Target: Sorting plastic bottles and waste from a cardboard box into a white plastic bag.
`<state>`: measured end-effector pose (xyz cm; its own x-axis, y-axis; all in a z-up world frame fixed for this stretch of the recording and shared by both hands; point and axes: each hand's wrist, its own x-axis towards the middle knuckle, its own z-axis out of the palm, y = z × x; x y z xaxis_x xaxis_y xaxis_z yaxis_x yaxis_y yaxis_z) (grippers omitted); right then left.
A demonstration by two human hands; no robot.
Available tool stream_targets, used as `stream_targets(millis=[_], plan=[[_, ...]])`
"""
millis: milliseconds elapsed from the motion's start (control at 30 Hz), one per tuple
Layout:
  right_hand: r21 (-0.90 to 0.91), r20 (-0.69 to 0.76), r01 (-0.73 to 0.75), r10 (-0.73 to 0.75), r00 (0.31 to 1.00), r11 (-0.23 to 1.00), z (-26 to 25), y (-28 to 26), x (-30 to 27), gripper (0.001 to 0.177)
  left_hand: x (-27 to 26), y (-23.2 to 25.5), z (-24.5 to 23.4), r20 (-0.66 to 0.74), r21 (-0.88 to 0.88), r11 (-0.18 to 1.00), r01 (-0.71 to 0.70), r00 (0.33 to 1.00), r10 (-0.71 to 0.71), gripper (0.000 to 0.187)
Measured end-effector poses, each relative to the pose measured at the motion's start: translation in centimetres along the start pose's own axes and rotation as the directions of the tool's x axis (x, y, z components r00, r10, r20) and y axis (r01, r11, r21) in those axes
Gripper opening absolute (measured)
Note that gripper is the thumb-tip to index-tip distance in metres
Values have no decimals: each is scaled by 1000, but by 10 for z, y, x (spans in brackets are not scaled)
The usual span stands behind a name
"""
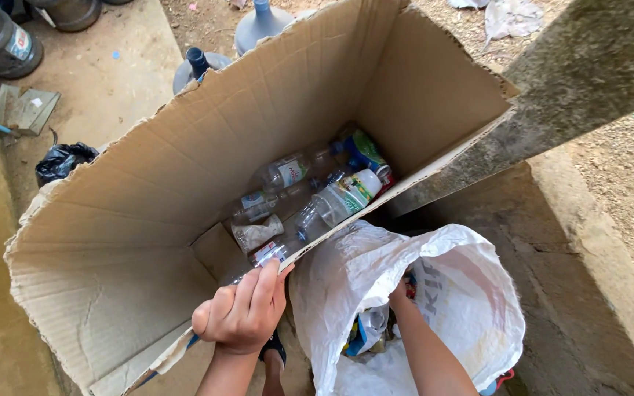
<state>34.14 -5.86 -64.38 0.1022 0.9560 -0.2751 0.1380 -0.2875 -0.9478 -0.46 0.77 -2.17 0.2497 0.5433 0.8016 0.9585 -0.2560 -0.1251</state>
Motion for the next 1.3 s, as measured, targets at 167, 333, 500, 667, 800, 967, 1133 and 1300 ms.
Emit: stream_targets(millis=[167, 333, 500, 667, 800, 967, 1133, 1300], plan=[[970, 110, -113, 27, 994, 215, 6, -1, -6, 57, 4, -1, -1, -4, -4, 1000, -12, 1000, 12, 14], [346, -29, 90, -85, 996, 934, 7, -8, -14, 49, 6, -1, 0, -2, -11, 1000, -6, 1000, 6, 15], [-328, -452, -187, 21, 892, 926, -3, -164, -54, 68, 7, 1, -1, -5, -46, 999, -7, 1000, 7, 17], [-495, -551, -367, 42, 834, 788, -38, -356, -108, 63, 8, 3, 4, -23, -71, 997, 12, 1000, -14, 15], [-557, -541, -248, -120, 832, 793, -86, -450, -163, 76, 14, 6, 0, -13, -80, 996, 34, 999, -35, 15], [-474, -691, -405, -45, 721, 782, -133, -617, -232, 78, 7, 9, -1, 42, -157, 987, 40, 999, -34, 15], [-347, -790, -204, -169, 589, 915, -171, -702, -255, 79, -1, 13, -7, 62, -257, 965, 43, 998, -28, 16], [-190, -715, 142, -236, 658, 971, -172, -760, -211, 80, -10, 17, -12, 67, -291, 956, 37, 998, -19, 17]])
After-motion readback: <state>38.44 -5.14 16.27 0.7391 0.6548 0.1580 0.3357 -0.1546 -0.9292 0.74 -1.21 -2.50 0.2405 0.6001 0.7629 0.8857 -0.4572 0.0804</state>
